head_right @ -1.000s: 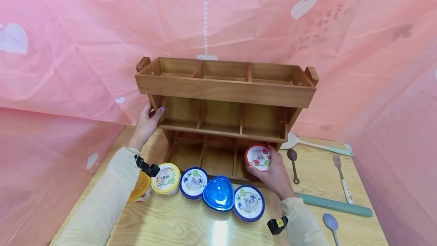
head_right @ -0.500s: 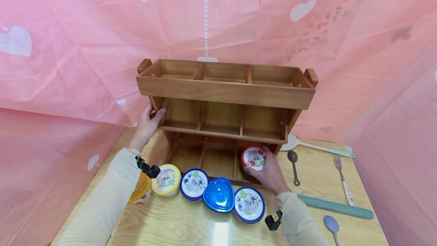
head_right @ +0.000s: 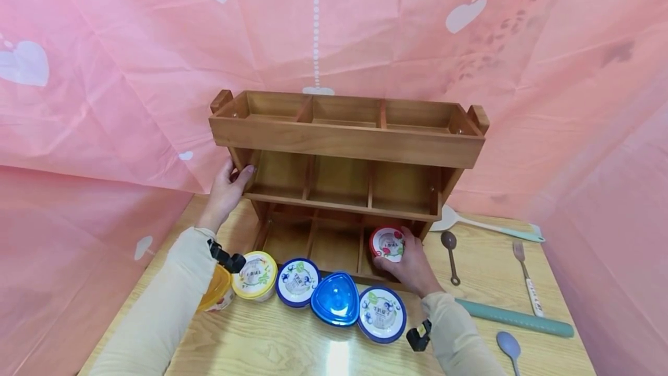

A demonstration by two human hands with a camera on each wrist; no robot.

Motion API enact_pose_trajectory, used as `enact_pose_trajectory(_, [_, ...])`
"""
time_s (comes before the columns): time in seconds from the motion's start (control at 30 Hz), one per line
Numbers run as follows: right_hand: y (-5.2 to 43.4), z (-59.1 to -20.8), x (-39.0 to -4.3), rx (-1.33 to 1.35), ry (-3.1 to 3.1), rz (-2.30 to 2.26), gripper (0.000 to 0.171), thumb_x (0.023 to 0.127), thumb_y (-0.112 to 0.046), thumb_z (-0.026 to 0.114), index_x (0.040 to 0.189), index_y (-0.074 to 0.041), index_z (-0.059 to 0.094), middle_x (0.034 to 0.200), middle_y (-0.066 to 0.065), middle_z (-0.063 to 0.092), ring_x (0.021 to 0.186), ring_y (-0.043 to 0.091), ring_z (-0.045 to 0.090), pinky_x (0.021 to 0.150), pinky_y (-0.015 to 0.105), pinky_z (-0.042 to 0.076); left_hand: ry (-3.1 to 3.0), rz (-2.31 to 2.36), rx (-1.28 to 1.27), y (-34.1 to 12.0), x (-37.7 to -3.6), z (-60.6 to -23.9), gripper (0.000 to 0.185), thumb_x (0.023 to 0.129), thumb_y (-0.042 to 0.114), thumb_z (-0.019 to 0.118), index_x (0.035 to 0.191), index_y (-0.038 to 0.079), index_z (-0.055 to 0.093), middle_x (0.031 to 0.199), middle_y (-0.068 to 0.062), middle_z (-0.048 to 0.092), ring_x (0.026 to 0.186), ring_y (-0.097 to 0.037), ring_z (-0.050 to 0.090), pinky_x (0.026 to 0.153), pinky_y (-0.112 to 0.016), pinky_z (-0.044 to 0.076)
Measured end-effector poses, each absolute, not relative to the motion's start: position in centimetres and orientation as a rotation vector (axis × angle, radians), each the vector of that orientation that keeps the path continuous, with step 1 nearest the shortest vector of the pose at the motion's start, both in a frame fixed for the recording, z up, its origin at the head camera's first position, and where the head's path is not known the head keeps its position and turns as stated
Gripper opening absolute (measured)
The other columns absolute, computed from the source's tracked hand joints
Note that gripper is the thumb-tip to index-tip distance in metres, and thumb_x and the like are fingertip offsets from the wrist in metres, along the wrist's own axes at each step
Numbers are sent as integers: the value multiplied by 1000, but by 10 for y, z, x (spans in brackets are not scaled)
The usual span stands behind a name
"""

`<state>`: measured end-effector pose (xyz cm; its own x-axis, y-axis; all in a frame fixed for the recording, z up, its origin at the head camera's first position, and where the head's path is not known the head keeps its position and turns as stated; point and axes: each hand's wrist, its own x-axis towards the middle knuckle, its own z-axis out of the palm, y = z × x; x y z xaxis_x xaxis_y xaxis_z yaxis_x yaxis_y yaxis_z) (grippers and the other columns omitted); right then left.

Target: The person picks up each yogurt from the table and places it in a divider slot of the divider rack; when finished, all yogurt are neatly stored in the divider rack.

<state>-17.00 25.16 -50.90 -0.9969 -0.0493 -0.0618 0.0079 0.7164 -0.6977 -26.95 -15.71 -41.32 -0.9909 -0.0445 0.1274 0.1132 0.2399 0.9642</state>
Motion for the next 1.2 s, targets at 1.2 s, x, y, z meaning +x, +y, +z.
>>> enact_pose_trajectory(1.2, [258,-455,-74,47,2936,-1208,102,84,-38,79,154,2,18,151,34,28,129,56,41,93,61,50,-2418,-1850,-51,-153,-258,-397,54,102,28,53,152,17,34,152,-14,41,136,-37,45,110,-53,41])
